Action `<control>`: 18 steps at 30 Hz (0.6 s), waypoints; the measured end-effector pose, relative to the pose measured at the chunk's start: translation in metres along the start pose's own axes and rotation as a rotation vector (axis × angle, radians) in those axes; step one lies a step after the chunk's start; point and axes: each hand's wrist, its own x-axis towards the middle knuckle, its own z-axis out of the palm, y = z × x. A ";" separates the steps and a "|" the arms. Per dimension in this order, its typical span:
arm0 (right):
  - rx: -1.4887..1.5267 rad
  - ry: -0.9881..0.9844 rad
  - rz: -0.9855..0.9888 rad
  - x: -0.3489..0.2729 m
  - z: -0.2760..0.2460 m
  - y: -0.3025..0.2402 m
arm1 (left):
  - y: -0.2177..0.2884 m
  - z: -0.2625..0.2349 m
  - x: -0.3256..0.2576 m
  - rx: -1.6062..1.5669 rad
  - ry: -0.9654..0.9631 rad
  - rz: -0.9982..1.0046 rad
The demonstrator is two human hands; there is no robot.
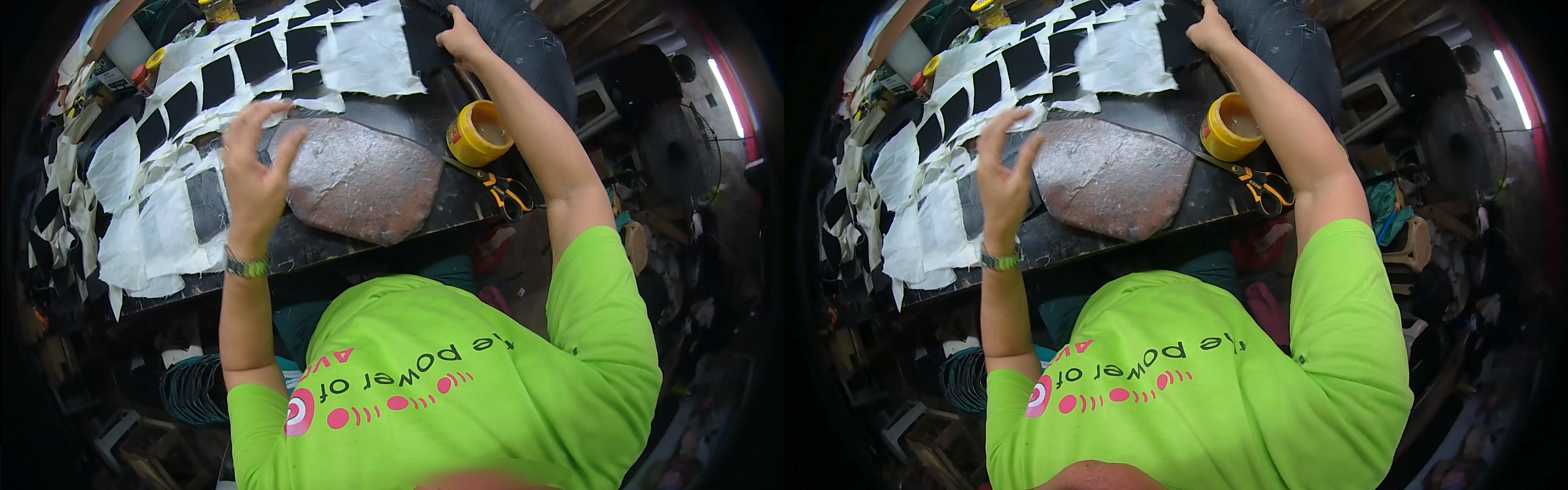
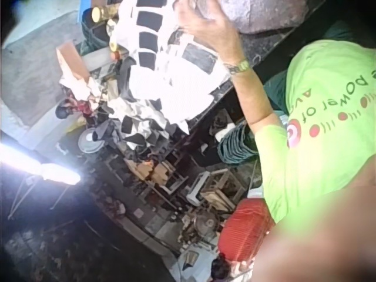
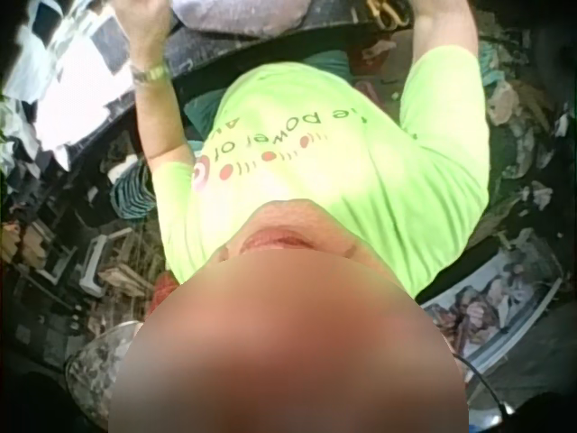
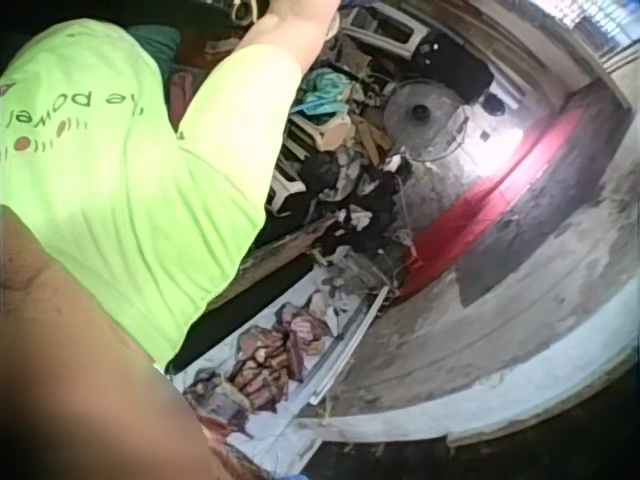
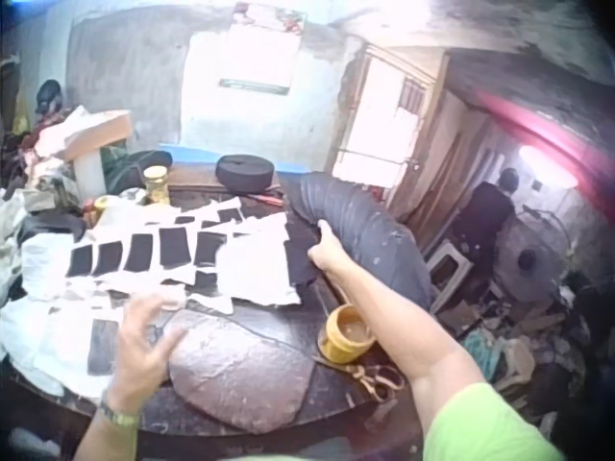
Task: The person repeatedly applies adhesive from a yellow tub onto small black fabric patches and presses them onto larger white fabric pieces on a workbench. The person handles the patches one at a time, smoothing each after placement.
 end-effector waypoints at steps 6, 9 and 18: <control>-0.689 -0.096 -0.437 -0.042 0.012 -0.058 | 0.018 -0.014 -0.090 -0.145 -0.157 -0.235; -0.023 -0.397 -0.676 -0.108 0.047 -0.119 | 0.019 -0.036 -0.122 -0.104 -0.085 -0.311; 0.195 -0.622 -1.198 -0.251 0.162 -0.197 | 0.008 -0.106 -0.165 0.219 0.146 -0.429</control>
